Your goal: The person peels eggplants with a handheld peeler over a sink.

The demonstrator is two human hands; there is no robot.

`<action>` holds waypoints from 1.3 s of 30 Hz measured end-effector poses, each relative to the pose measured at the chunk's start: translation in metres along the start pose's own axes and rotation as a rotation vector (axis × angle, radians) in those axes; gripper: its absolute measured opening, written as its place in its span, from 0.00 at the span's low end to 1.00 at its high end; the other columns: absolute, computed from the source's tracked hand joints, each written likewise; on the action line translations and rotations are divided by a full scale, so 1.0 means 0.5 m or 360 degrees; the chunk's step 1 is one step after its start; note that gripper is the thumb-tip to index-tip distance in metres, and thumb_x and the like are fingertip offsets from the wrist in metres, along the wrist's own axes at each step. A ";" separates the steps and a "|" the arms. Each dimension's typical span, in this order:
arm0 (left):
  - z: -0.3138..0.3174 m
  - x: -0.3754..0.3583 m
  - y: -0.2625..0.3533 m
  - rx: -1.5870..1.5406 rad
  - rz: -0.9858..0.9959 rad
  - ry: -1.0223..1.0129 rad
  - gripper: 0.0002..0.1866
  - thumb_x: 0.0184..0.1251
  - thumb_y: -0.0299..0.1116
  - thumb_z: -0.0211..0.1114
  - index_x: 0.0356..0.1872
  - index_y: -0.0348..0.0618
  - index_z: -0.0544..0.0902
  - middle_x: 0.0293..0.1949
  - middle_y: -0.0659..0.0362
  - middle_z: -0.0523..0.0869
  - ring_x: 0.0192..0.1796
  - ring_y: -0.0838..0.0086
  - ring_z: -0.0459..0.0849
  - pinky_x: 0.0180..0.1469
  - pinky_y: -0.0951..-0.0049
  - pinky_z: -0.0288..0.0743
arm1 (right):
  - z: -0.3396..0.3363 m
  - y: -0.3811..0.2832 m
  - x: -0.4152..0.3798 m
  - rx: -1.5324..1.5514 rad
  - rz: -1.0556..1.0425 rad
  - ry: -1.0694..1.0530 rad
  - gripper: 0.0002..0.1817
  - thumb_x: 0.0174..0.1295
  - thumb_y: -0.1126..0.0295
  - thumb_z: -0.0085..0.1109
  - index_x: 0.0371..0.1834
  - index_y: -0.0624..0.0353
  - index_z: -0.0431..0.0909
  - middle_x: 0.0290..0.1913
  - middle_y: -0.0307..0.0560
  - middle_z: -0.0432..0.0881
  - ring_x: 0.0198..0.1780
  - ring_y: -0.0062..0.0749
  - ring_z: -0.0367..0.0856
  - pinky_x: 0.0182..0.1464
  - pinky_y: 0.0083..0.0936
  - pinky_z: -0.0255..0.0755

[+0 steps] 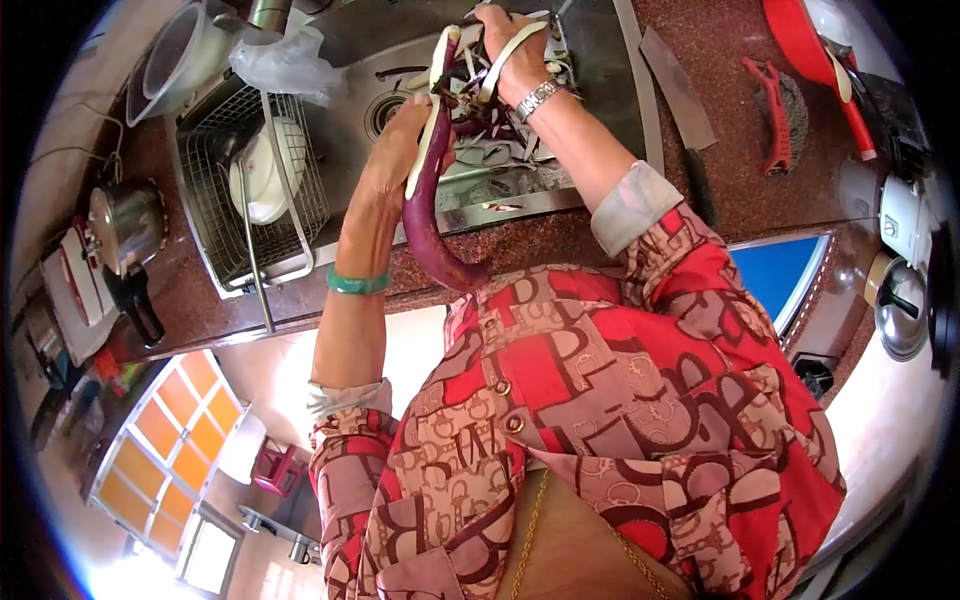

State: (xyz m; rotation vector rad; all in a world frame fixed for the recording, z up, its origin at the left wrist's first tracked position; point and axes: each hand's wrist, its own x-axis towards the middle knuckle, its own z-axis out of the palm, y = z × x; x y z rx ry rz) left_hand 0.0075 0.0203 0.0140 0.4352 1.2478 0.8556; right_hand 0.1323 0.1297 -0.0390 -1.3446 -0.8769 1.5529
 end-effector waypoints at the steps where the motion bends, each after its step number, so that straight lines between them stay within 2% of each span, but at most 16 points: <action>1: -0.004 0.005 -0.001 0.0001 0.0061 0.0007 0.17 0.71 0.47 0.45 0.32 0.45 0.71 0.20 0.61 0.75 0.17 0.77 0.71 0.18 0.80 0.64 | 0.010 0.001 0.008 -0.0110 -0.0142 0.0247 0.20 0.55 0.57 0.51 0.13 0.61 0.73 0.12 0.40 0.70 0.15 0.29 0.67 0.19 0.30 0.61; 5: 0.000 0.023 0.015 -0.0123 0.0097 0.0093 0.15 0.71 0.44 0.46 0.37 0.44 0.73 0.25 0.62 0.77 0.23 0.79 0.74 0.24 0.80 0.71 | 0.035 -0.008 -0.069 -0.0317 -0.0318 0.0083 0.20 0.55 0.59 0.53 0.15 0.67 0.68 0.18 0.38 0.67 0.21 0.25 0.63 0.26 0.28 0.59; 6: 0.004 0.026 0.019 -0.0190 0.0129 0.0165 0.14 0.72 0.42 0.46 0.44 0.43 0.73 0.30 0.63 0.77 0.28 0.80 0.76 0.29 0.80 0.74 | 0.050 -0.057 -0.124 -0.0218 -0.0079 0.0025 0.15 0.52 0.63 0.53 0.14 0.62 0.68 0.16 0.55 0.72 0.19 0.39 0.71 0.24 0.37 0.65; 8: -0.002 0.035 0.013 -0.0241 0.0084 0.0178 0.14 0.71 0.41 0.47 0.45 0.42 0.73 0.34 0.64 0.78 0.34 0.81 0.77 0.34 0.80 0.75 | 0.044 0.054 -0.082 -0.1307 -0.1433 0.0196 0.07 0.54 0.67 0.52 0.22 0.56 0.72 0.16 0.56 0.71 0.20 0.45 0.73 0.22 0.37 0.65; 14: 0.012 0.024 0.013 -0.0534 0.0139 0.0089 0.14 0.67 0.42 0.55 0.43 0.43 0.77 0.29 0.63 0.82 0.24 0.79 0.80 0.24 0.79 0.77 | 0.036 0.009 -0.066 -0.1008 -0.1053 0.0058 0.06 0.56 0.66 0.49 0.26 0.53 0.74 0.17 0.55 0.73 0.22 0.49 0.75 0.24 0.40 0.66; 16: 0.004 0.023 0.015 -0.0546 0.0184 0.0067 0.14 0.68 0.43 0.54 0.44 0.44 0.76 0.29 0.61 0.82 0.23 0.79 0.79 0.23 0.80 0.76 | 0.041 0.002 -0.055 -0.1306 -0.1219 0.0138 0.18 0.58 0.57 0.52 0.23 0.62 0.75 0.16 0.52 0.71 0.19 0.35 0.69 0.28 0.33 0.63; 17: 0.000 0.022 0.017 -0.0439 0.0148 0.0044 0.14 0.68 0.43 0.54 0.45 0.44 0.76 0.28 0.61 0.82 0.22 0.79 0.79 0.22 0.81 0.74 | 0.040 0.000 -0.052 -0.0758 -0.0781 0.0026 0.22 0.54 0.54 0.54 0.16 0.65 0.73 0.14 0.48 0.70 0.19 0.28 0.67 0.27 0.32 0.62; 18: 0.001 0.021 0.020 -0.0332 0.0112 0.0017 0.14 0.69 0.42 0.53 0.45 0.44 0.76 0.28 0.61 0.82 0.22 0.79 0.79 0.21 0.82 0.73 | 0.042 0.006 -0.049 -0.0774 -0.0819 0.0023 0.11 0.56 0.62 0.51 0.23 0.58 0.75 0.16 0.55 0.73 0.20 0.45 0.74 0.24 0.38 0.65; 22: -0.015 0.009 0.035 -0.0180 -0.0130 -0.0144 0.14 0.70 0.41 0.51 0.45 0.42 0.75 0.24 0.61 0.80 0.20 0.78 0.74 0.21 0.81 0.70 | 0.035 0.005 -0.028 -0.0468 -0.0519 0.0035 0.25 0.50 0.54 0.56 0.13 0.69 0.71 0.13 0.54 0.72 0.16 0.32 0.65 0.23 0.34 0.63; 26: 0.014 0.017 0.036 -0.0060 0.0006 0.0273 0.19 0.71 0.44 0.49 0.51 0.40 0.74 0.24 0.61 0.77 0.18 0.80 0.70 0.18 0.80 0.62 | 0.039 0.009 -0.013 -0.0574 -0.0610 0.0186 0.24 0.51 0.55 0.56 0.13 0.69 0.70 0.13 0.52 0.72 0.16 0.34 0.65 0.22 0.35 0.62; 28: -0.012 0.003 0.032 -0.0137 -0.0143 0.0012 0.19 0.71 0.44 0.49 0.50 0.39 0.75 0.22 0.61 0.76 0.18 0.80 0.69 0.18 0.82 0.63 | 0.021 -0.038 -0.024 -0.0401 -0.0105 0.0100 0.21 0.55 0.56 0.50 0.13 0.62 0.72 0.11 0.40 0.69 0.14 0.29 0.66 0.18 0.32 0.58; 33: -0.041 -0.030 0.030 -0.0104 -0.0174 -0.0505 0.19 0.71 0.44 0.48 0.50 0.39 0.73 0.22 0.60 0.73 0.18 0.80 0.68 0.18 0.82 0.63 | -0.055 -0.025 0.074 -0.0286 -0.0169 0.0311 0.23 0.55 0.55 0.49 0.19 0.67 0.74 0.17 0.46 0.74 0.22 0.31 0.70 0.25 0.34 0.62; 35: -0.037 -0.019 0.024 -0.0133 -0.0209 -0.0285 0.18 0.71 0.43 0.48 0.51 0.40 0.72 0.22 0.59 0.74 0.18 0.79 0.69 0.18 0.82 0.64 | -0.042 -0.052 0.032 -0.0359 -0.0235 0.0319 0.23 0.55 0.56 0.47 0.19 0.69 0.73 0.17 0.47 0.73 0.22 0.32 0.70 0.26 0.35 0.63; 36: -0.033 -0.009 0.025 -0.0153 -0.0239 -0.0077 0.18 0.71 0.43 0.48 0.52 0.41 0.71 0.23 0.59 0.75 0.19 0.79 0.71 0.19 0.82 0.65 | -0.022 -0.010 0.041 -0.0315 -0.0768 0.0529 0.24 0.50 0.55 0.56 0.12 0.69 0.70 0.11 0.53 0.71 0.15 0.35 0.64 0.22 0.37 0.61; 37: -0.031 0.000 0.026 -0.0177 -0.0219 -0.0148 0.18 0.72 0.41 0.47 0.56 0.43 0.68 0.24 0.59 0.77 0.20 0.79 0.73 0.20 0.81 0.68 | -0.012 -0.008 0.008 -0.0236 -0.0243 0.0223 0.23 0.53 0.54 0.54 0.18 0.68 0.72 0.15 0.54 0.73 0.18 0.39 0.68 0.24 0.38 0.63; 39: 0.000 0.000 0.035 -0.0063 -0.0085 -0.0029 0.18 0.71 0.44 0.47 0.53 0.45 0.70 0.23 0.60 0.75 0.19 0.79 0.71 0.19 0.81 0.66 | 0.015 0.005 -0.041 -0.0546 -0.0427 0.0153 0.23 0.54 0.55 0.52 0.18 0.69 0.70 0.16 0.51 0.73 0.20 0.37 0.69 0.27 0.36 0.62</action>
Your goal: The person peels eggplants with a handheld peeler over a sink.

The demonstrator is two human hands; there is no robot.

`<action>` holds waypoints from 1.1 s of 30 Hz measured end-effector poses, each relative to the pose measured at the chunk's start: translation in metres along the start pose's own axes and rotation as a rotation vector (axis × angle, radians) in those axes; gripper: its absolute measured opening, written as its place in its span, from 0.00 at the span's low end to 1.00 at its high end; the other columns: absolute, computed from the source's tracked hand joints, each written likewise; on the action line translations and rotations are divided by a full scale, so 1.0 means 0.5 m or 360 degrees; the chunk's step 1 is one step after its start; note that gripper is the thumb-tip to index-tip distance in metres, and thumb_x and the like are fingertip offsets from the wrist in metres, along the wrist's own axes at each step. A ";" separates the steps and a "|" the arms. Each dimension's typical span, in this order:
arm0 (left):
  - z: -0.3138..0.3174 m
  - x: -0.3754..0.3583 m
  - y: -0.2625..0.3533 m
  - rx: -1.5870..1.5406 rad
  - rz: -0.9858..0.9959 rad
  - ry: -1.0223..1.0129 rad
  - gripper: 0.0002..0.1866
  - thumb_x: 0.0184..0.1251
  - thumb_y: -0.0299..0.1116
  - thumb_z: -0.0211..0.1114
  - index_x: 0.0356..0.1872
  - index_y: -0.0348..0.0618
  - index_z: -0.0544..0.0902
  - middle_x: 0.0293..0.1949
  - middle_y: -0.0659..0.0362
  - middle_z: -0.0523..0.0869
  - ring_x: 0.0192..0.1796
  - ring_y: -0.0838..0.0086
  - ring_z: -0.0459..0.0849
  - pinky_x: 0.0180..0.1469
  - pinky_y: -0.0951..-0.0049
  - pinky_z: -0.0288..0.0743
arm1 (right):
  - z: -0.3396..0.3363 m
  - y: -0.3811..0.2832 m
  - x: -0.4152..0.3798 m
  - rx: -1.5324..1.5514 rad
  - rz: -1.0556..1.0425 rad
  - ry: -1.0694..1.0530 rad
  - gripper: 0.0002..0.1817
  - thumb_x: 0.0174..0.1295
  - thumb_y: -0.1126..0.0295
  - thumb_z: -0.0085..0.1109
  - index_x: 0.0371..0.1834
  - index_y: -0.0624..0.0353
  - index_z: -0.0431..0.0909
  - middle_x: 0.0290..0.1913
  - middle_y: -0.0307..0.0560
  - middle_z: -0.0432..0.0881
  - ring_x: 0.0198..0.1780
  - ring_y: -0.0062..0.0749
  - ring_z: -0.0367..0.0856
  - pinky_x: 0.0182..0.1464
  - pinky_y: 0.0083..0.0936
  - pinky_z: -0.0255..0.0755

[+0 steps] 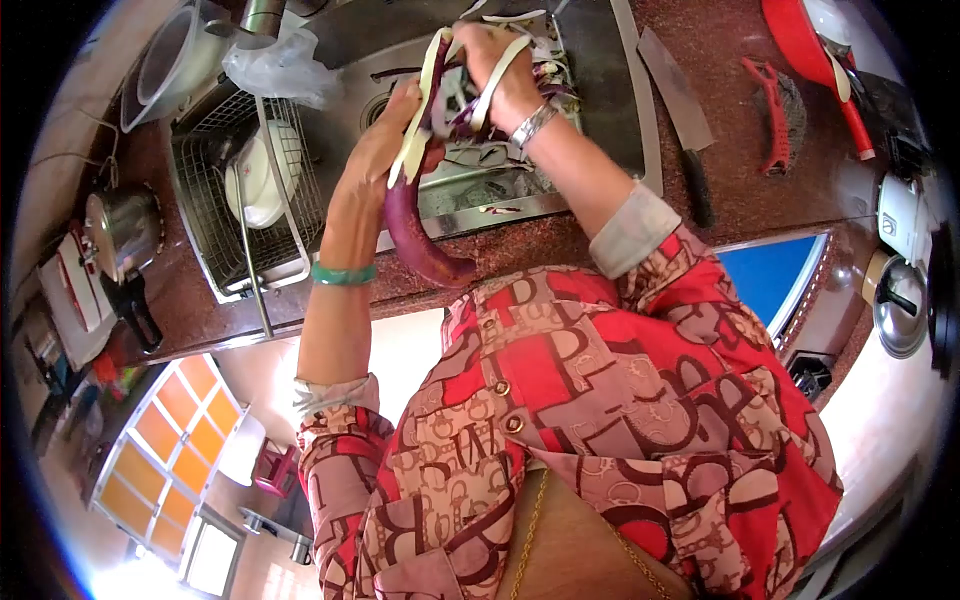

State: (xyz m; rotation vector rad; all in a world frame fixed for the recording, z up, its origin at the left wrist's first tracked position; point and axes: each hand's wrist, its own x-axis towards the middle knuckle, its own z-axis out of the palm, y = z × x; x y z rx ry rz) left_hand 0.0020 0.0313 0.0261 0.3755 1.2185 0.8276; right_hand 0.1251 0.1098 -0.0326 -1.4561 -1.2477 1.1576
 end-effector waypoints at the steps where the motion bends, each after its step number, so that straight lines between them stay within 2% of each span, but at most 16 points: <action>1: 0.015 -0.002 0.004 0.0115 0.0136 0.0125 0.18 0.71 0.47 0.48 0.50 0.46 0.72 0.22 0.61 0.74 0.19 0.80 0.70 0.19 0.81 0.64 | 0.011 0.008 -0.012 -0.0084 -0.0076 0.0004 0.24 0.53 0.56 0.53 0.16 0.71 0.70 0.16 0.45 0.73 0.21 0.29 0.68 0.28 0.33 0.62; 4: 0.000 0.002 -0.012 0.0065 0.0085 -0.0014 0.18 0.71 0.45 0.47 0.55 0.47 0.69 0.22 0.62 0.72 0.19 0.81 0.70 0.19 0.81 0.64 | -0.002 0.013 0.008 -0.0333 -0.0044 -0.0045 0.24 0.54 0.55 0.51 0.17 0.71 0.69 0.15 0.48 0.72 0.21 0.32 0.68 0.29 0.36 0.63; 5: -0.007 0.003 -0.017 0.0059 0.0030 -0.0111 0.19 0.71 0.44 0.47 0.58 0.47 0.68 0.21 0.63 0.71 0.19 0.81 0.69 0.19 0.81 0.64 | 0.004 0.021 0.022 -0.0198 -0.0166 0.0155 0.25 0.54 0.58 0.48 0.07 0.66 0.63 0.12 0.60 0.67 0.18 0.50 0.68 0.26 0.41 0.61; 7: -0.012 -0.005 -0.021 0.0033 0.0047 -0.0237 0.18 0.71 0.44 0.47 0.56 0.48 0.67 0.20 0.63 0.69 0.17 0.80 0.67 0.18 0.81 0.62 | -0.008 0.016 0.061 -0.0361 -0.0316 0.0223 0.26 0.52 0.57 0.51 0.06 0.67 0.61 0.10 0.58 0.66 0.16 0.45 0.67 0.26 0.40 0.61; 8: -0.015 -0.011 -0.023 -0.0047 0.0005 -0.0336 0.17 0.71 0.44 0.46 0.54 0.48 0.68 0.19 0.63 0.68 0.17 0.80 0.66 0.17 0.81 0.60 | -0.033 -0.015 0.060 0.0180 0.0389 0.0083 0.22 0.55 0.58 0.47 0.16 0.70 0.72 0.16 0.47 0.72 0.21 0.33 0.70 0.27 0.35 0.63; 9: -0.017 -0.015 -0.024 -0.0129 -0.0036 -0.0433 0.16 0.72 0.45 0.46 0.53 0.48 0.68 0.19 0.63 0.68 0.16 0.79 0.65 0.17 0.81 0.59 | -0.041 -0.011 0.072 0.0185 0.0083 0.0226 0.22 0.54 0.59 0.49 0.14 0.70 0.70 0.14 0.46 0.71 0.20 0.32 0.70 0.24 0.34 0.62; 11: -0.013 -0.013 -0.027 -0.0160 -0.0041 -0.0356 0.17 0.72 0.47 0.46 0.53 0.49 0.68 0.19 0.62 0.68 0.16 0.79 0.65 0.17 0.81 0.58 | -0.035 0.002 0.079 0.0355 0.0218 0.0242 0.22 0.53 0.60 0.50 0.14 0.70 0.69 0.14 0.45 0.72 0.19 0.29 0.69 0.22 0.32 0.61; 13: -0.007 0.002 -0.025 -0.0171 -0.0031 0.0023 0.17 0.72 0.48 0.45 0.53 0.50 0.68 0.19 0.62 0.69 0.16 0.78 0.66 0.17 0.80 0.58 | -0.025 -0.032 0.024 0.0413 0.0246 0.0107 0.26 0.51 0.57 0.52 0.07 0.68 0.61 0.10 0.57 0.66 0.17 0.40 0.66 0.27 0.39 0.62; 17: 0.020 0.006 -0.008 -0.0106 0.0101 0.0048 0.15 0.72 0.47 0.45 0.52 0.55 0.69 0.19 0.61 0.70 0.15 0.74 0.67 0.17 0.77 0.60 | 0.037 0.033 -0.008 0.0110 -0.0200 0.0125 0.27 0.51 0.55 0.53 0.13 0.73 0.68 0.12 0.59 0.69 0.18 0.41 0.71 0.28 0.38 0.65; 22: 0.002 -0.003 -0.033 -0.0241 0.0031 -0.0204 0.14 0.72 0.46 0.46 0.45 0.49 0.70 0.19 0.61 0.69 0.16 0.77 0.65 0.18 0.78 0.61 | -0.022 0.033 0.049 -0.0005 0.0046 0.0235 0.24 0.51 0.59 0.55 0.09 0.67 0.63 0.11 0.49 0.70 0.17 0.38 0.70 0.26 0.34 0.64; 23: -0.009 -0.003 -0.037 -0.0245 0.0038 -0.0205 0.14 0.72 0.46 0.46 0.45 0.49 0.70 0.19 0.61 0.69 0.16 0.77 0.65 0.18 0.78 0.61 | -0.019 0.047 0.075 0.0056 0.0248 0.0248 0.20 0.54 0.60 0.50 0.15 0.68 0.70 0.15 0.42 0.71 0.19 0.27 0.68 0.22 0.29 0.61; 25: -0.030 -0.007 -0.040 -0.0334 -0.0007 -0.0293 0.16 0.70 0.46 0.49 0.48 0.47 0.70 0.21 0.59 0.73 0.18 0.76 0.71 0.18 0.77 0.65 | -0.055 -0.034 0.070 0.0568 0.0608 0.0184 0.18 0.55 0.61 0.51 0.15 0.64 0.71 0.15 0.39 0.69 0.18 0.25 0.66 0.21 0.28 0.60; 26: -0.033 -0.019 -0.032 -0.0161 -0.0123 0.0006 0.17 0.70 0.48 0.50 0.46 0.46 0.71 0.19 0.61 0.70 0.17 0.76 0.68 0.18 0.79 0.64 | -0.069 -0.038 0.078 0.0584 0.0474 0.0163 0.16 0.56 0.61 0.52 0.16 0.61 0.72 0.15 0.38 0.68 0.17 0.25 0.66 0.19 0.26 0.60; 30: -0.076 -0.024 -0.031 -0.0348 -0.0094 -0.0241 0.21 0.69 0.52 0.49 0.43 0.44 0.75 0.19 0.62 0.72 0.17 0.76 0.69 0.17 0.79 0.61 | -0.108 -0.046 0.107 0.1205 0.0688 -0.0186 0.16 0.58 0.59 0.55 0.22 0.62 0.75 0.22 0.49 0.79 0.23 0.33 0.78 0.27 0.23 0.73; 31: -0.069 -0.025 -0.029 -0.0345 -0.0095 -0.0241 0.21 0.69 0.52 0.49 0.43 0.44 0.75 0.19 0.62 0.72 0.17 0.76 0.69 0.17 0.79 0.61 | -0.111 0.032 0.140 -0.0136 0.0105 -0.0662 0.19 0.57 0.56 0.55 0.26 0.65 0.77 0.24 0.52 0.79 0.25 0.40 0.81 0.31 0.30 0.75; 33: -0.053 -0.015 -0.025 -0.0055 -0.0088 -0.0008 0.21 0.71 0.49 0.47 0.41 0.39 0.75 0.19 0.62 0.72 0.17 0.77 0.68 0.18 0.79 0.61 | -0.070 0.142 0.124 -0.1179 -0.1179 0.0261 0.21 0.57 0.54 0.53 0.26 0.65 0.78 0.23 0.53 0.78 0.26 0.40 0.79 0.32 0.35 0.72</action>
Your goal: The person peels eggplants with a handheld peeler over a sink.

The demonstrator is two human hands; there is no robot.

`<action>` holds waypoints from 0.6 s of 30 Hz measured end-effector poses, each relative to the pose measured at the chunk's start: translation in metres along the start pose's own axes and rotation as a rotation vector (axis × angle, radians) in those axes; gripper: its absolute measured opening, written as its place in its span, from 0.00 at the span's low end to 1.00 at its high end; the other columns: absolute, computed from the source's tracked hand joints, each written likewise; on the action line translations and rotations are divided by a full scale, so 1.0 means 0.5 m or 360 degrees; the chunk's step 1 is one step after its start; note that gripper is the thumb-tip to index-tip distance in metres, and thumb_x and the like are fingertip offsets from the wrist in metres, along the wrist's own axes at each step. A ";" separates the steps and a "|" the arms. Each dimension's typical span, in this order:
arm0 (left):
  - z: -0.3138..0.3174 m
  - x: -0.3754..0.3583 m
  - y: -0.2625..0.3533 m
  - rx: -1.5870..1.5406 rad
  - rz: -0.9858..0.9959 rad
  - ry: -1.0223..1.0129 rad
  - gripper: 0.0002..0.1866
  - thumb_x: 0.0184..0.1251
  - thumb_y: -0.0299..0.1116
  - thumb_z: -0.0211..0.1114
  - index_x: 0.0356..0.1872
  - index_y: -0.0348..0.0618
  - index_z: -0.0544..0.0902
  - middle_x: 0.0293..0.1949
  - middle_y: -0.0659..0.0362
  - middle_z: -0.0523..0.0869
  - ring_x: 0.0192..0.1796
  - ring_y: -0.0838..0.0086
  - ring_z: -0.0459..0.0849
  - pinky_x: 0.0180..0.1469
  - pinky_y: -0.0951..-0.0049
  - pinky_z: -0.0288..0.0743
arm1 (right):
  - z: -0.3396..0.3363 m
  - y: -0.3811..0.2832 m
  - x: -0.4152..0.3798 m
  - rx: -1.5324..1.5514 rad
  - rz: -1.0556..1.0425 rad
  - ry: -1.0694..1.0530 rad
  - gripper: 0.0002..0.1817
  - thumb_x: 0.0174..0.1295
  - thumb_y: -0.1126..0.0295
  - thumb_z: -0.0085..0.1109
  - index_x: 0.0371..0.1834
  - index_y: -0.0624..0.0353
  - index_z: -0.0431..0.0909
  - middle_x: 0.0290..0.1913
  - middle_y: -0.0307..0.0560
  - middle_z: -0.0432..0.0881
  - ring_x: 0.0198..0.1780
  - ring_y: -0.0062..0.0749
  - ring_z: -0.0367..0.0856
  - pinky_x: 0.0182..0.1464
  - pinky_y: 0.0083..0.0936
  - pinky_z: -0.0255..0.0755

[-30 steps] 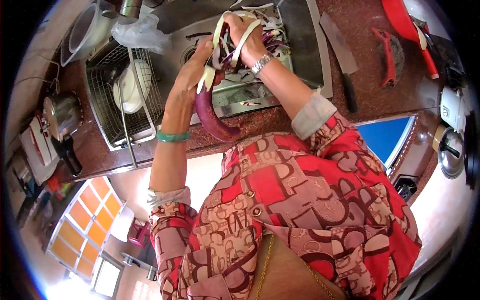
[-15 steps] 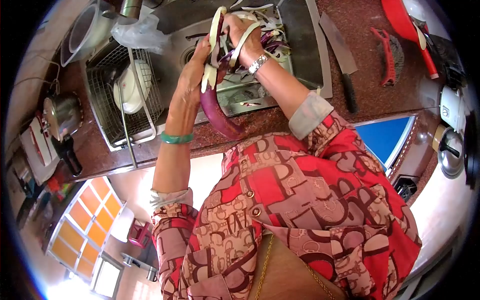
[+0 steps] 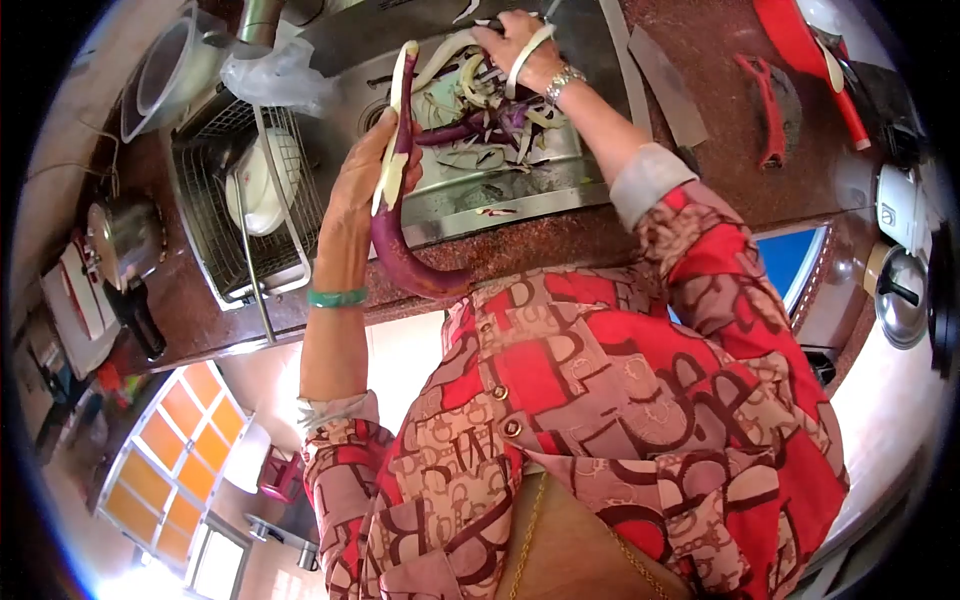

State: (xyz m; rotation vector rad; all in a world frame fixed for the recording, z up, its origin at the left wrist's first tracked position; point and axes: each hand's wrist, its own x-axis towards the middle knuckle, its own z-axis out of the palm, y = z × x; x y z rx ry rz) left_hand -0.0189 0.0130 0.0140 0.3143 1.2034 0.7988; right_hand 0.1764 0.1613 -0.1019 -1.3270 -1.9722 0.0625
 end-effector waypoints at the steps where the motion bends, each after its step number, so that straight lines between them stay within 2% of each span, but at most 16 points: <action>1: 0.004 0.009 0.005 -0.0003 0.0019 -0.0010 0.21 0.71 0.49 0.47 0.41 0.39 0.75 0.19 0.62 0.72 0.17 0.77 0.68 0.18 0.79 0.61 | -0.047 -0.013 0.029 0.0489 0.0664 -0.0389 0.23 0.57 0.52 0.52 0.28 0.67 0.78 0.25 0.57 0.79 0.31 0.47 0.79 0.35 0.38 0.71; 2: 0.002 0.013 0.004 -0.0014 0.0037 -0.0044 0.21 0.71 0.48 0.46 0.41 0.38 0.75 0.19 0.61 0.72 0.17 0.77 0.69 0.19 0.80 0.63 | -0.092 -0.034 0.048 0.1090 0.1288 -0.0439 0.25 0.58 0.50 0.51 0.27 0.68 0.77 0.27 0.60 0.79 0.34 0.49 0.78 0.38 0.37 0.70; 4: -0.007 0.002 -0.005 -0.0008 0.0000 -0.0071 0.20 0.71 0.46 0.46 0.40 0.36 0.75 0.20 0.61 0.73 0.18 0.77 0.70 0.19 0.81 0.64 | -0.130 -0.052 0.058 0.0937 0.1190 -0.0497 0.27 0.58 0.49 0.50 0.27 0.68 0.77 0.27 0.56 0.80 0.33 0.42 0.79 0.36 0.34 0.70; 5: 0.000 0.006 0.000 -0.0001 0.0031 -0.0087 0.20 0.72 0.45 0.45 0.39 0.37 0.75 0.20 0.60 0.74 0.18 0.77 0.71 0.20 0.81 0.65 | -0.105 -0.042 0.045 0.0512 0.0970 -0.0311 0.27 0.58 0.49 0.49 0.27 0.68 0.77 0.26 0.50 0.80 0.30 0.32 0.76 0.32 0.31 0.67; 6: 0.006 0.008 0.002 0.0000 0.0058 -0.0101 0.19 0.72 0.44 0.45 0.38 0.37 0.75 0.20 0.60 0.75 0.19 0.77 0.71 0.20 0.81 0.65 | -0.106 -0.034 0.053 0.1189 0.1199 -0.0561 0.26 0.58 0.50 0.50 0.27 0.69 0.76 0.26 0.48 0.80 0.28 0.34 0.77 0.33 0.31 0.68; 7: 0.005 0.017 -0.005 0.0019 0.0087 -0.0124 0.22 0.71 0.49 0.46 0.47 0.38 0.74 0.21 0.62 0.72 0.18 0.79 0.68 0.19 0.81 0.58 | -0.101 -0.036 0.054 0.1332 0.1394 -0.0501 0.24 0.59 0.52 0.51 0.25 0.68 0.76 0.25 0.47 0.79 0.26 0.33 0.76 0.31 0.30 0.68; 10: 0.028 0.025 -0.003 -0.0023 0.0153 -0.0115 0.20 0.71 0.47 0.47 0.51 0.40 0.72 0.21 0.62 0.72 0.18 0.78 0.67 0.19 0.81 0.58 | -0.115 -0.103 0.056 0.2031 0.1963 -0.0363 0.16 0.58 0.59 0.55 0.21 0.61 0.75 0.22 0.44 0.76 0.20 0.26 0.73 0.22 0.26 0.66; 11: 0.025 0.034 -0.004 -0.0024 0.0150 -0.0152 0.19 0.70 0.45 0.48 0.52 0.43 0.71 0.20 0.62 0.72 0.18 0.78 0.67 0.19 0.81 0.59 | -0.119 -0.132 0.059 0.2013 0.2080 -0.0215 0.13 0.56 0.61 0.58 0.21 0.58 0.75 0.21 0.41 0.75 0.17 0.22 0.70 0.17 0.22 0.62; 12: 0.025 0.040 -0.003 -0.0023 0.0150 -0.0149 0.19 0.70 0.45 0.48 0.52 0.43 0.71 0.20 0.62 0.72 0.18 0.78 0.67 0.19 0.81 0.59 | -0.091 -0.129 0.027 0.1937 0.1687 -0.0174 0.23 0.50 0.58 0.60 0.10 0.62 0.64 0.13 0.43 0.70 0.17 0.31 0.67 0.25 0.32 0.63; 14: 0.031 0.050 -0.003 -0.0001 0.0182 -0.0220 0.18 0.70 0.46 0.48 0.52 0.45 0.71 0.21 0.62 0.72 0.19 0.78 0.68 0.20 0.81 0.62 | -0.074 -0.149 0.005 0.1811 0.1839 -0.0287 0.18 0.50 0.56 0.63 0.25 0.63 0.77 0.23 0.43 0.78 0.23 0.30 0.73 0.30 0.31 0.66; 15: 0.039 0.046 0.002 0.0104 0.0188 -0.0136 0.18 0.70 0.46 0.49 0.52 0.46 0.71 0.21 0.63 0.72 0.19 0.80 0.69 0.20 0.82 0.63 | -0.074 -0.165 -0.002 0.1805 0.1652 -0.0235 0.16 0.47 0.58 0.68 0.27 0.59 0.76 0.25 0.36 0.76 0.24 0.24 0.70 0.31 0.27 0.66; 16: 0.049 0.043 0.006 0.0106 0.0186 -0.0137 0.18 0.70 0.46 0.49 0.52 0.46 0.71 0.21 0.63 0.72 0.19 0.80 0.69 0.20 0.82 0.63 | -0.107 -0.198 0.006 0.1714 0.1518 -0.0192 0.16 0.48 0.59 0.67 0.24 0.60 0.75 0.23 0.34 0.73 0.25 0.20 0.67 0.31 0.23 0.64; 18: 0.071 0.039 0.011 0.0238 0.0389 -0.0007 0.14 0.70 0.42 0.47 0.47 0.45 0.71 0.21 0.63 0.74 0.18 0.82 0.70 0.18 0.82 0.64 | -0.106 -0.216 0.003 0.1757 0.1462 -0.0095 0.16 0.48 0.61 0.67 0.21 0.60 0.73 0.21 0.33 0.70 0.23 0.19 0.63 0.27 0.23 0.61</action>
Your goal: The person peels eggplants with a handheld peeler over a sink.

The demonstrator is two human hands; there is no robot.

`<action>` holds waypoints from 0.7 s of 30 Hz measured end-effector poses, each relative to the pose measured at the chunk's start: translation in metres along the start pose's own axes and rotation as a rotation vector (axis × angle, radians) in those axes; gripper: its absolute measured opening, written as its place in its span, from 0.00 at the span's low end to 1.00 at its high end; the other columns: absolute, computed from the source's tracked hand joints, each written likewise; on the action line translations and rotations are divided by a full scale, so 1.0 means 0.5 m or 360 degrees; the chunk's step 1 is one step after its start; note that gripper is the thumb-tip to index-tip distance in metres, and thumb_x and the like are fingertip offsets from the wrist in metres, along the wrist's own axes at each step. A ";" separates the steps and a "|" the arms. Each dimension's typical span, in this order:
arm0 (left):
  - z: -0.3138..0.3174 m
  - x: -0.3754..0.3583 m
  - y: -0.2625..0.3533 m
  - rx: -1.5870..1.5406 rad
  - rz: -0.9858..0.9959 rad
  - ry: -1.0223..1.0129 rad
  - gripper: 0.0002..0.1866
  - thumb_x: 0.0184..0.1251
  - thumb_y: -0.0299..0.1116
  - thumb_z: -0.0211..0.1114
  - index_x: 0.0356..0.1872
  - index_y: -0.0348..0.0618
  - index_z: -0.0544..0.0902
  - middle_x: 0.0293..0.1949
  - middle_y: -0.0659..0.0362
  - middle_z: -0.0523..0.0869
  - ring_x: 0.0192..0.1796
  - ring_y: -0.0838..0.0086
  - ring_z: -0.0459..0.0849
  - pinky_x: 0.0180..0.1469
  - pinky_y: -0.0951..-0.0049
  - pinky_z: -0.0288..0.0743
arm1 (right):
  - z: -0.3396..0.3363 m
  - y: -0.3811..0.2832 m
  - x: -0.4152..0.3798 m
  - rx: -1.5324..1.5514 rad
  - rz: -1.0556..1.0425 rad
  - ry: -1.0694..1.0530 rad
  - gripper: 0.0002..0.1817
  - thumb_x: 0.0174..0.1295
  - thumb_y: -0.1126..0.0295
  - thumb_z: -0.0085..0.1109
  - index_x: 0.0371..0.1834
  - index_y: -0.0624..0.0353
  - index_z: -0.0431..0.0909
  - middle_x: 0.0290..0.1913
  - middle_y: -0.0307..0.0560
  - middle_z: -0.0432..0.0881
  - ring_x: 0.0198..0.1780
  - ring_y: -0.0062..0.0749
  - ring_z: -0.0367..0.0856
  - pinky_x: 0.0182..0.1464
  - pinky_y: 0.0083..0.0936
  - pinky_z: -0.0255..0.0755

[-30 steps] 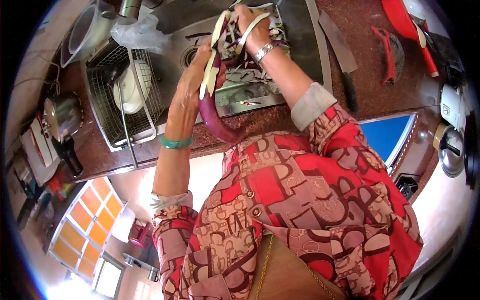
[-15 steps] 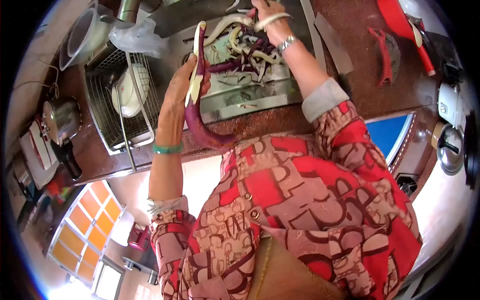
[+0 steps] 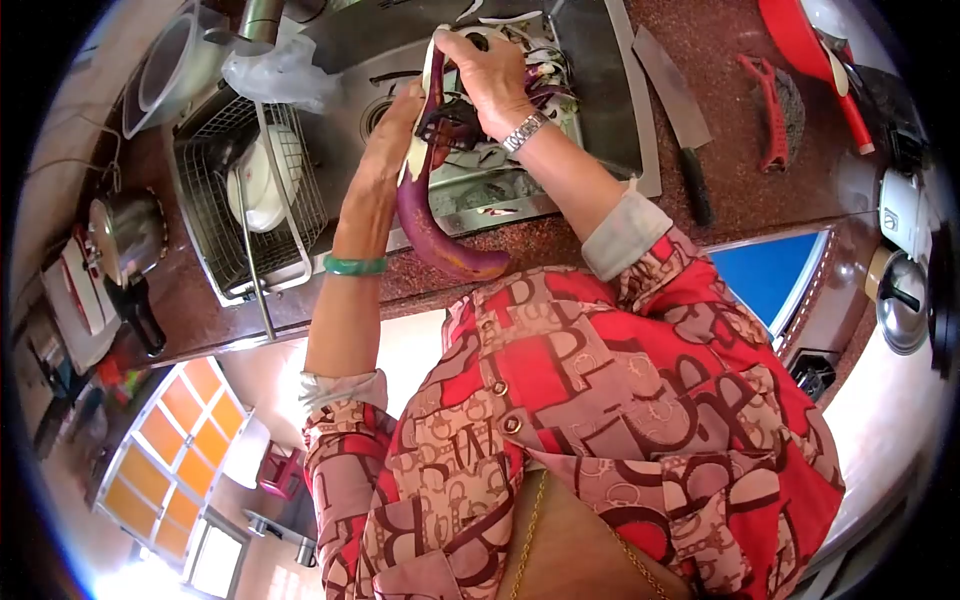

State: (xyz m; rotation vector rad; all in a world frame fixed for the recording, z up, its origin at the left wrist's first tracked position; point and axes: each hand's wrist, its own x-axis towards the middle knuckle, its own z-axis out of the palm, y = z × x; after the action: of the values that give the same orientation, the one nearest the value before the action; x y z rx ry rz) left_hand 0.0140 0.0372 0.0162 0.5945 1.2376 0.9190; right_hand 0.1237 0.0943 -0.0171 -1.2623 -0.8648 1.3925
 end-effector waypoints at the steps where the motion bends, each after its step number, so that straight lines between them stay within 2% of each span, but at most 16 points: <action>1: 0.006 -0.004 0.004 -0.0008 -0.0011 0.0014 0.16 0.70 0.42 0.47 0.50 0.43 0.71 0.21 0.66 0.74 0.17 0.85 0.69 0.18 0.84 0.63 | -0.003 0.009 0.011 0.0001 0.0000 0.0001 0.16 0.48 0.61 0.67 0.21 0.60 0.73 0.21 0.33 0.70 0.23 0.19 0.63 0.27 0.23 0.61; 3: -0.003 -0.006 0.001 0.0005 -0.0029 -0.0082 0.16 0.71 0.42 0.47 0.51 0.42 0.71 0.21 0.66 0.73 0.17 0.85 0.68 0.18 0.84 0.63 | -0.009 0.015 0.039 -0.0157 0.0115 -0.0024 0.16 0.48 0.61 0.67 0.18 0.61 0.72 0.20 0.34 0.70 0.21 0.21 0.63 0.25 0.23 0.60; 5: -0.017 -0.009 -0.006 0.0014 -0.0045 -0.0172 0.17 0.71 0.42 0.46 0.51 0.42 0.71 0.20 0.66 0.73 0.17 0.85 0.68 0.18 0.84 0.62 | -0.013 -0.001 0.044 -0.0019 0.0078 0.0000 0.17 0.47 0.62 0.67 0.16 0.62 0.72 0.18 0.34 0.69 0.19 0.19 0.62 0.22 0.24 0.58; 6: -0.025 -0.010 -0.010 -0.0064 -0.0050 -0.0332 0.17 0.72 0.43 0.46 0.51 0.42 0.71 0.19 0.66 0.73 0.17 0.85 0.67 0.17 0.84 0.62 | -0.014 -0.004 0.048 0.0056 0.0080 0.0014 0.17 0.47 0.62 0.68 0.17 0.62 0.72 0.18 0.35 0.69 0.19 0.18 0.62 0.21 0.24 0.57; 7: -0.029 -0.012 -0.010 -0.0142 -0.0052 -0.0492 0.17 0.72 0.43 0.45 0.50 0.43 0.71 0.19 0.66 0.72 0.16 0.85 0.67 0.17 0.85 0.61 | -0.018 0.014 0.072 -0.0097 -0.0024 0.0057 0.18 0.46 0.63 0.66 0.13 0.67 0.72 0.18 0.41 0.74 0.19 0.25 0.70 0.24 0.29 0.66; 8: -0.031 -0.016 -0.008 -0.0146 -0.0053 -0.0489 0.17 0.72 0.43 0.45 0.50 0.43 0.71 0.19 0.66 0.72 0.16 0.85 0.67 0.17 0.85 0.61 | -0.024 0.033 0.089 -0.0008 0.0102 0.0011 0.18 0.46 0.62 0.67 0.14 0.64 0.71 0.18 0.42 0.74 0.16 0.24 0.69 0.19 0.27 0.65; 10: -0.028 -0.038 0.011 -0.0019 -0.0228 -0.0423 0.18 0.72 0.45 0.46 0.50 0.43 0.71 0.18 0.66 0.71 0.16 0.85 0.65 0.16 0.85 0.60 | -0.037 0.007 0.104 0.0052 0.0354 -0.0036 0.14 0.55 0.60 0.59 0.21 0.58 0.75 0.20 0.38 0.74 0.16 0.22 0.70 0.17 0.20 0.64; 11: -0.029 -0.050 0.020 0.0058 -0.0223 -0.0471 0.19 0.71 0.47 0.48 0.49 0.42 0.70 0.17 0.66 0.70 0.16 0.84 0.65 0.16 0.85 0.59 | -0.042 -0.012 0.111 0.0039 0.0424 0.0038 0.14 0.54 0.60 0.61 0.20 0.59 0.75 0.18 0.36 0.72 0.16 0.22 0.70 0.17 0.21 0.63; 12: -0.038 -0.055 0.018 0.0058 -0.0225 -0.0471 0.19 0.71 0.47 0.48 0.49 0.42 0.70 0.17 0.66 0.70 0.16 0.84 0.65 0.16 0.85 0.59 | -0.052 -0.014 0.126 -0.0056 0.0402 0.0141 0.14 0.52 0.61 0.62 0.20 0.59 0.75 0.18 0.35 0.72 0.17 0.23 0.69 0.17 0.22 0.62; 14: -0.063 -0.060 0.010 0.0008 -0.0336 -0.0617 0.23 0.69 0.49 0.49 0.53 0.40 0.69 0.17 0.66 0.69 0.16 0.83 0.65 0.17 0.84 0.60 | -0.068 0.000 0.160 0.0098 0.0311 0.0388 0.13 0.50 0.61 0.63 0.21 0.60 0.75 0.19 0.38 0.72 0.17 0.25 0.70 0.17 0.24 0.63; 15: -0.069 -0.068 0.011 0.0024 -0.0353 -0.0594 0.28 0.68 0.51 0.50 0.59 0.40 0.66 0.17 0.65 0.67 0.16 0.82 0.64 0.17 0.83 0.60 | -0.096 0.020 0.187 0.0063 0.0316 0.0417 0.13 0.50 0.61 0.63 0.22 0.61 0.74 0.20 0.39 0.73 0.18 0.26 0.70 0.18 0.25 0.64; 16: -0.079 -0.070 0.007 0.0025 -0.0355 -0.0593 0.28 0.68 0.51 0.50 0.59 0.40 0.66 0.17 0.65 0.67 0.16 0.82 0.64 0.17 0.83 0.60 | -0.119 0.022 0.197 0.0029 0.0324 0.0446 0.14 0.50 0.62 0.63 0.23 0.61 0.74 0.21 0.41 0.73 0.18 0.26 0.71 0.19 0.26 0.66; 18: -0.096 -0.071 -0.004 0.0022 -0.0318 -0.0609 0.29 0.70 0.50 0.48 0.64 0.40 0.61 0.18 0.64 0.68 0.16 0.81 0.65 0.18 0.83 0.61 | -0.125 -0.001 0.185 0.0389 0.0332 0.0484 0.13 0.51 0.63 0.61 0.20 0.60 0.73 0.18 0.39 0.72 0.17 0.27 0.70 0.19 0.25 0.65; 20: -0.085 -0.059 -0.004 -0.0022 -0.0321 -0.0499 0.28 0.71 0.49 0.47 0.64 0.42 0.61 0.18 0.64 0.69 0.17 0.80 0.66 0.18 0.82 0.62 | -0.104 -0.014 0.149 0.0009 0.0365 0.0431 0.14 0.52 0.61 0.60 0.18 0.59 0.73 0.16 0.38 0.71 0.18 0.29 0.72 0.19 0.26 0.65; 21: -0.075 -0.050 -0.003 -0.0060 -0.0323 -0.0395 0.27 0.72 0.48 0.45 0.65 0.44 0.60 0.19 0.64 0.70 0.17 0.80 0.67 0.18 0.82 0.63 | -0.086 -0.021 0.115 -0.0183 0.0372 0.0288 0.18 0.51 0.58 0.61 0.17 0.63 0.74 0.17 0.40 0.74 0.19 0.33 0.73 0.22 0.29 0.67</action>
State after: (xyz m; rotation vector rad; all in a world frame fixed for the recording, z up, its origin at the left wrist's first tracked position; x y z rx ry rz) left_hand -0.0233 0.0120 0.0187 0.5248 1.0336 0.6751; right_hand 0.1719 0.1472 -0.0290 -1.5927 -0.6970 1.3985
